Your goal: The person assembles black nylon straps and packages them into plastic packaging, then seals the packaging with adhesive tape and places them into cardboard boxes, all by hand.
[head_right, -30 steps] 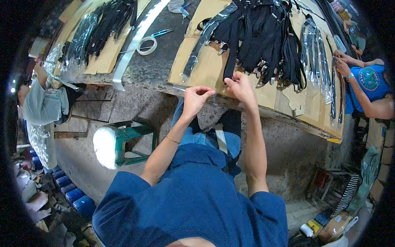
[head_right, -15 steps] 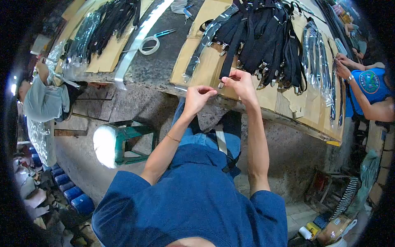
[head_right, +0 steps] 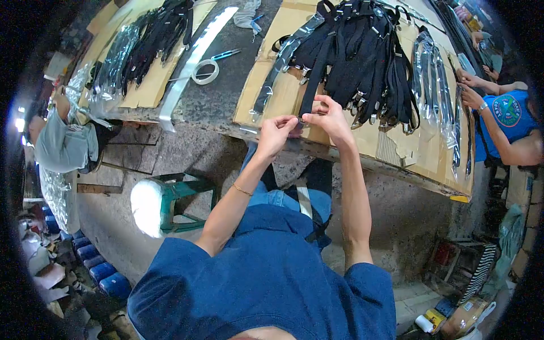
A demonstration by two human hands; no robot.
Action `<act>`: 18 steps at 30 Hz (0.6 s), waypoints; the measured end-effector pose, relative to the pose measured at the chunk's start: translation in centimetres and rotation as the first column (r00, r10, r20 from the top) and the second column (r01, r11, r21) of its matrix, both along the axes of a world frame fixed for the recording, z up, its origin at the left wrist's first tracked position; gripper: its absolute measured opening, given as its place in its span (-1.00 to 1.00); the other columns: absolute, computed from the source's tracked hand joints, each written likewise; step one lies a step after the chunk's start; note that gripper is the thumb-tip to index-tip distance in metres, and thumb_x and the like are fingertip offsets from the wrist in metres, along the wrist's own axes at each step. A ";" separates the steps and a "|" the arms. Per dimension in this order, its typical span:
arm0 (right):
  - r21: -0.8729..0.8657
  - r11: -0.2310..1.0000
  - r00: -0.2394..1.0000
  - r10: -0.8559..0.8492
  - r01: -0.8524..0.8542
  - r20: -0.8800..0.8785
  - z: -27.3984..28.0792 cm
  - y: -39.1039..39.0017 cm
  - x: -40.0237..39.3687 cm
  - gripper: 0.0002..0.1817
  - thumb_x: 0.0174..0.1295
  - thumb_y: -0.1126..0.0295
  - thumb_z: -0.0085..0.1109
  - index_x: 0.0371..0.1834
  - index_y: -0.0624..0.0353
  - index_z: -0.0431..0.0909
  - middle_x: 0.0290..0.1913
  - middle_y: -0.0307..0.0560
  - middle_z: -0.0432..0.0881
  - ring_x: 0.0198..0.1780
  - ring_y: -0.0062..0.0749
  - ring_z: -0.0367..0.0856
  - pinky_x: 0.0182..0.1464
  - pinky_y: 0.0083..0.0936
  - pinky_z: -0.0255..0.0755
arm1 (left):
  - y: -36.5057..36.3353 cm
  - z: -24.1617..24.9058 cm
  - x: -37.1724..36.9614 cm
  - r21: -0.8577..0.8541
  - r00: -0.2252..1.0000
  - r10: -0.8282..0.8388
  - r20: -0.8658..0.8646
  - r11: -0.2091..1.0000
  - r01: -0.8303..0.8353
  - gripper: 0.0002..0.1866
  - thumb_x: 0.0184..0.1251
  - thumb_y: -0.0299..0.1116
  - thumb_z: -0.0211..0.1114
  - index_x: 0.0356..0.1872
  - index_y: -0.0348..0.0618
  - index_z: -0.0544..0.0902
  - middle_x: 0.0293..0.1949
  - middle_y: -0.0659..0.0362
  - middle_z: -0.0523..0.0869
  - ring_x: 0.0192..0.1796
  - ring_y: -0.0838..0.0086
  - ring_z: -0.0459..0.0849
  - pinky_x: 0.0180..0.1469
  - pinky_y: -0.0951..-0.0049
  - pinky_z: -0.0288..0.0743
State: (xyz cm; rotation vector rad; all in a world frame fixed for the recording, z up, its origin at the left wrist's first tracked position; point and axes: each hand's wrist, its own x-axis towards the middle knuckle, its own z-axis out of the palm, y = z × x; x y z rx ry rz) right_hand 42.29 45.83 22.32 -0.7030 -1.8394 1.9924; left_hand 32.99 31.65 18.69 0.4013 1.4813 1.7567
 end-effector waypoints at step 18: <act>-0.229 0.967 0.991 -0.086 0.108 0.106 -1.6 2.4 -1.7 -0.83 0.28 0.34 0.17 -0.38 0.18 0.50 -0.47 -0.34 0.47 -0.43 -0.69 0.45 -0.34 -0.68 0.46 | 2.6 1.6 -0.9 0.117 0.984 0.012 0.175 0.993 -0.033 -0.59 0.22 -0.50 0.33 0.07 -0.36 0.43 -0.23 0.06 0.69 -0.24 0.48 0.68 -0.20 0.54 0.60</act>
